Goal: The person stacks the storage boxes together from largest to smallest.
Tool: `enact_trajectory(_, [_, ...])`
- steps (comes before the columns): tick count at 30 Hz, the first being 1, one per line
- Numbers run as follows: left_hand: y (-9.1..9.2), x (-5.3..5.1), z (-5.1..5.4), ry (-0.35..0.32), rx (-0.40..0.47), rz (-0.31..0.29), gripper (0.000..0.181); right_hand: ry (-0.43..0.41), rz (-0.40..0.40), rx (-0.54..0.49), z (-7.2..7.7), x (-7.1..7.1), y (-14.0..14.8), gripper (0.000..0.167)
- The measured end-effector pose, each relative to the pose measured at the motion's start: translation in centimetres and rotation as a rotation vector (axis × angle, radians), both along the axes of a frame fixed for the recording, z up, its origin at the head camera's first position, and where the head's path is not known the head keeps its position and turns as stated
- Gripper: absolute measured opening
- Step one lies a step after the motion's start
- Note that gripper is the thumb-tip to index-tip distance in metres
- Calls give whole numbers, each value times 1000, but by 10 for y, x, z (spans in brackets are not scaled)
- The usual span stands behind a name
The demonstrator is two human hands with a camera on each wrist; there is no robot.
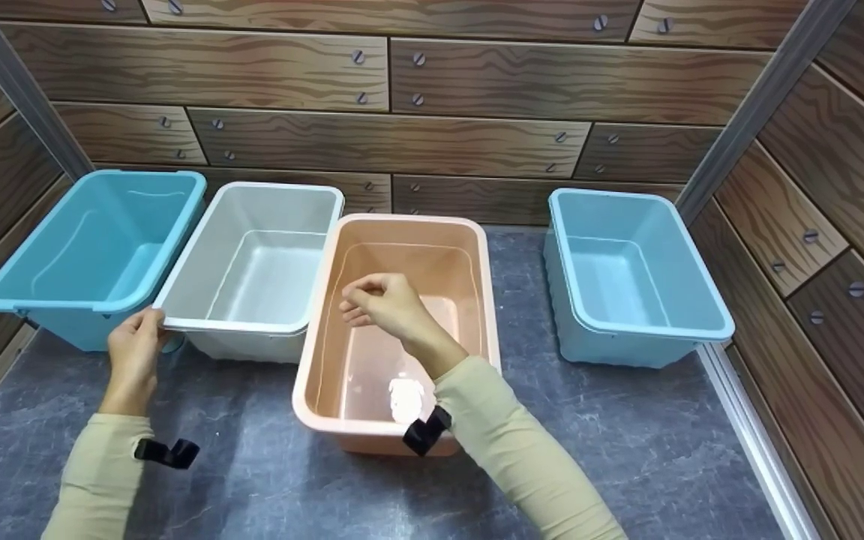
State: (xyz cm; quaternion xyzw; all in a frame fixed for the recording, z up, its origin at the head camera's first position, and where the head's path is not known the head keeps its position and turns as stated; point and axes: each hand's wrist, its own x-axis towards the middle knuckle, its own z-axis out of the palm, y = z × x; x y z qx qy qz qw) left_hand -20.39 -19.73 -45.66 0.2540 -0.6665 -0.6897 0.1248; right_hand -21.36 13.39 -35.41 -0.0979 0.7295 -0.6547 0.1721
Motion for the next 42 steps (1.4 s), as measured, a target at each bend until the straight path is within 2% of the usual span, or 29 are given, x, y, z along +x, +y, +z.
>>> enact_trajectory(4, [1,-3,-1,19,6,2,54,-2,11,17,-1,0,-4,36])
enact_trajectory(13, [0,-5,-1,17,3,29,52,8,39,27,1,3,-15,35])
enact_trajectory(20, [-2,-3,-1,-1,-63,79,48,-6,48,37,-1,3,-22,34])
enact_trajectory(36, [-3,3,-4,16,-75,82,47,-1,65,87,1,1,-46,31])
enact_trajectory(42, [-5,3,-2,2,-90,47,49,-14,62,106,1,0,-51,30])
